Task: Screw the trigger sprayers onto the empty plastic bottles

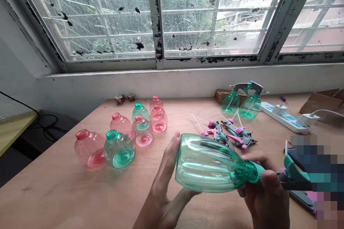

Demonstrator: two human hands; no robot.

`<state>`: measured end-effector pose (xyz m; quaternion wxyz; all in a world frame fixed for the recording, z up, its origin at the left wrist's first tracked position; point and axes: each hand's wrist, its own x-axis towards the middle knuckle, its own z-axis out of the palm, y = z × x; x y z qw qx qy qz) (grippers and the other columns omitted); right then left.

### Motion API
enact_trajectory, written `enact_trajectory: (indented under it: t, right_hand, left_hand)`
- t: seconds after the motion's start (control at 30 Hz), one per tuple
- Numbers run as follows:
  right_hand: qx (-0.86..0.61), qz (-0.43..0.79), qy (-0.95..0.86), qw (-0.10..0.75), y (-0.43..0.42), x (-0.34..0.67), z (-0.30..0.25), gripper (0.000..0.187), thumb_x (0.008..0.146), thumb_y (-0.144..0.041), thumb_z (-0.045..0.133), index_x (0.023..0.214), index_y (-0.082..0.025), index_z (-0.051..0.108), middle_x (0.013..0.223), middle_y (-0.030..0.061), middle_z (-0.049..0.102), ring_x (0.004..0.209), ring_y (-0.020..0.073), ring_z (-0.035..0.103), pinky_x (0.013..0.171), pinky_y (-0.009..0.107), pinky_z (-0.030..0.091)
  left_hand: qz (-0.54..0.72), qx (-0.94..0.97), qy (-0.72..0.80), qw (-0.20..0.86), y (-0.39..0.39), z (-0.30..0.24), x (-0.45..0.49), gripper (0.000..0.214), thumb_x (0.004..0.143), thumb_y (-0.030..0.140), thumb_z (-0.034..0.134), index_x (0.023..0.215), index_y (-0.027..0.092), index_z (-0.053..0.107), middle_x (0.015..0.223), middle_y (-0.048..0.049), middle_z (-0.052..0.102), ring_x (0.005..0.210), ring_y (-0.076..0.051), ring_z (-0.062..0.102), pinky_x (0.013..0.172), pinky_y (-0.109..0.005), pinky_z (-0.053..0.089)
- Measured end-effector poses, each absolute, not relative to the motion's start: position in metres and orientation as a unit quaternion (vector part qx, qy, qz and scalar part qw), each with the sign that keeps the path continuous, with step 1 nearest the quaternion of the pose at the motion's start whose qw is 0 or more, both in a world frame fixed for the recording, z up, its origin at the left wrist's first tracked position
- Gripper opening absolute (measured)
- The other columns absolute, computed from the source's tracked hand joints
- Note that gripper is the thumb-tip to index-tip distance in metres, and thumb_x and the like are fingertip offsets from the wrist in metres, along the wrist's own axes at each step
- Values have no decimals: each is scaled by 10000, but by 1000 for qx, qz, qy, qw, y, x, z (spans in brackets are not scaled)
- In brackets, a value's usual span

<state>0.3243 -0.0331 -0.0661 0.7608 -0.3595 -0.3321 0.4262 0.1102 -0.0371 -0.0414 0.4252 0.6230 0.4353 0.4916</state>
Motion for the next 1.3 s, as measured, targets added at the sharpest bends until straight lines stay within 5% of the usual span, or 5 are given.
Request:
enact_trajectory:
  t: [0.27, 0.5, 0.8, 1.0, 1.3]
  right_hand:
    - [-290, 370, -460, 754, -20, 336, -76, 447, 936, -708, 789, 969, -264, 829, 534, -45, 588, 369, 121, 551, 365, 190, 420]
    - [-292, 356, -452, 764, -23, 344, -80, 634, 865, -878, 710, 1023, -279, 846, 854, 73, 834, 467, 197, 663, 335, 269, 481]
    - [-289, 351, -476, 753, -20, 338, -74, 341, 994, -579, 785, 979, -246, 857, 671, 14, 759, 429, 147, 639, 387, 226, 505]
    - [-336, 372, -369, 783, -24, 328, -70, 373, 983, -585, 776, 915, -219, 804, 668, -17, 653, 451, 109, 564, 402, 201, 426]
    - [-370, 398, -369, 754, -30, 317, -69, 382, 1036, -618, 707, 937, -255, 774, 696, -17, 634, 495, 138, 559, 461, 261, 416]
  left_hand:
    - [507, 619, 414, 433, -36, -46, 109, 898, 943, 655, 800, 1718, 355, 462, 1808, -64, 439, 1657, -451, 400, 1400, -591, 250]
    - [516, 636, 406, 406, -41, -44, 113, 875, 913, 490, 904, 1676, 502, 474, 1792, 23, 467, 1692, -393, 354, 1405, -572, 249]
    - [546, 587, 415, 431, -36, -47, 108, 931, 826, 615, 937, 1649, 412, 552, 1737, -65, 549, 1657, -446, 405, 1364, -584, 341]
    - [582, 607, 403, 362, -39, -41, 117, 670, 951, 402, 890, 1557, 498, 620, 1734, 14, 556, 1669, -351, 413, 1377, -541, 342]
    - [617, 565, 405, 369, -37, -36, 120, 634, 931, 513, 888, 1525, 452, 674, 1693, 8, 608, 1650, -374, 442, 1339, -503, 428]
